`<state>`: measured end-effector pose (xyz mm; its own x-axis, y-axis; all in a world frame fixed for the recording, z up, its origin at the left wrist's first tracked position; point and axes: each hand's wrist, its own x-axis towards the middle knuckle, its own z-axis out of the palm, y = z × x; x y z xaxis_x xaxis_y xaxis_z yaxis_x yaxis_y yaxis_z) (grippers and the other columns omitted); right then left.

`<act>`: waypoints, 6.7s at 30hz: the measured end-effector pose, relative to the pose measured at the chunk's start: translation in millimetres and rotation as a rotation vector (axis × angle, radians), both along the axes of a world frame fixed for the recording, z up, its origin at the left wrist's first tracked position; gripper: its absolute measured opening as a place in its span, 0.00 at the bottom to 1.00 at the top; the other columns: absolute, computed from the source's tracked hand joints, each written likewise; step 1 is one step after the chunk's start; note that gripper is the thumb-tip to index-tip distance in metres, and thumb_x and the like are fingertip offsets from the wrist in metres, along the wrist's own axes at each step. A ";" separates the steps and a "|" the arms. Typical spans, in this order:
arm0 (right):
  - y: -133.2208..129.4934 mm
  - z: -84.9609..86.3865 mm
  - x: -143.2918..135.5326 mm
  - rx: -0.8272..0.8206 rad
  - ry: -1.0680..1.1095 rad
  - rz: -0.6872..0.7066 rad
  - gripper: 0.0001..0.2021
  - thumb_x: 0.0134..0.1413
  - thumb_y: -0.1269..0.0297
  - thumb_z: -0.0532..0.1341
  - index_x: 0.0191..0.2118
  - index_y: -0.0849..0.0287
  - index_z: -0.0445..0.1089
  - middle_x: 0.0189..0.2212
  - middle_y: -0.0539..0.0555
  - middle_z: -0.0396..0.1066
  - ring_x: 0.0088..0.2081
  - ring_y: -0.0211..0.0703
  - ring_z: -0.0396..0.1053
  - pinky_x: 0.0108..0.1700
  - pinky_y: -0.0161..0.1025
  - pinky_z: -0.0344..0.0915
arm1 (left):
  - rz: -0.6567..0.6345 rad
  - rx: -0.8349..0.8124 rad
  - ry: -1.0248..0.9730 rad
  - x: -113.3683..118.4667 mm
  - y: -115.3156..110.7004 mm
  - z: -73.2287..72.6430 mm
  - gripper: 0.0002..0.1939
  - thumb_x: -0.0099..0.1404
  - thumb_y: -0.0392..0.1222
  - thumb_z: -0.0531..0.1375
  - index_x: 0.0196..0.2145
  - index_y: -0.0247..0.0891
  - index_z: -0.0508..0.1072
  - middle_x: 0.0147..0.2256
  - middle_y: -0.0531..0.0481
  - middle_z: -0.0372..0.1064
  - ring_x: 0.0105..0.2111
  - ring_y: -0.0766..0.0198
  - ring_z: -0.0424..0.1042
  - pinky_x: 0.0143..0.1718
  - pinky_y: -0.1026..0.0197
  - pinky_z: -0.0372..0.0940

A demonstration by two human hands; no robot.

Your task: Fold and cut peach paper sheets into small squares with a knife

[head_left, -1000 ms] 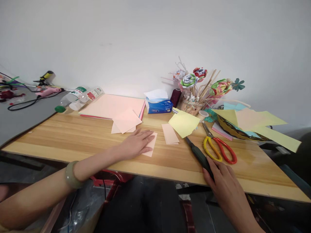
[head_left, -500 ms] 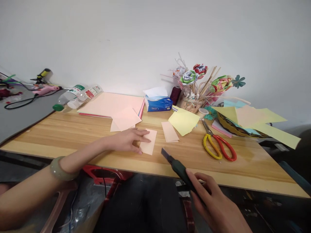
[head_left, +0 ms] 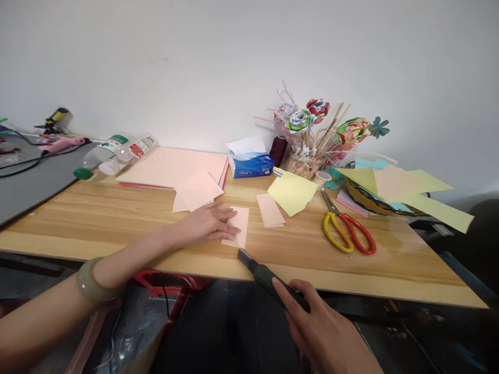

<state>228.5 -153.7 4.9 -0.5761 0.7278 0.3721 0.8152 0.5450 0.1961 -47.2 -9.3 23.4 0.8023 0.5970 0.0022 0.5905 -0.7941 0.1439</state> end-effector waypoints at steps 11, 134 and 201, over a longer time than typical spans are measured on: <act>2.2 -12.7 4.0 -0.029 -0.027 -0.047 0.24 0.53 0.74 0.45 0.55 0.57 0.61 0.38 0.55 0.68 0.22 0.34 0.70 0.16 0.29 0.60 | -0.004 0.089 -0.039 1.9 -1.6 -7.2 0.21 0.70 0.53 0.46 0.50 0.45 0.72 0.57 0.44 0.61 0.58 0.54 0.59 0.57 0.50 0.54; 81.2 8.5 -22.9 -0.074 -0.223 -0.087 0.28 0.48 0.77 0.55 0.58 0.62 0.60 0.29 0.54 0.68 0.18 0.35 0.66 0.16 0.29 0.61 | 0.201 -0.044 0.103 31.6 -4.5 -21.5 0.40 0.69 0.59 0.41 0.64 0.22 0.40 0.64 0.32 0.29 0.64 0.50 0.27 0.62 0.44 0.37; 74.4 7.3 62.7 0.062 0.175 -0.281 0.25 0.63 0.57 0.47 0.63 0.60 0.49 0.47 0.63 0.71 0.43 0.52 0.73 0.33 0.43 0.72 | 0.470 0.280 -0.104 -58.2 17.2 -21.6 0.23 0.67 0.50 0.46 0.48 0.35 0.71 0.55 0.40 0.63 0.57 0.51 0.60 0.56 0.45 0.57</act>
<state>291.2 -79.3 12.2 -0.2795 0.8222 0.4958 0.9561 0.2856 0.0654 -105.4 7.8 1.8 0.4367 0.8559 0.2771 0.8844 -0.4649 0.0422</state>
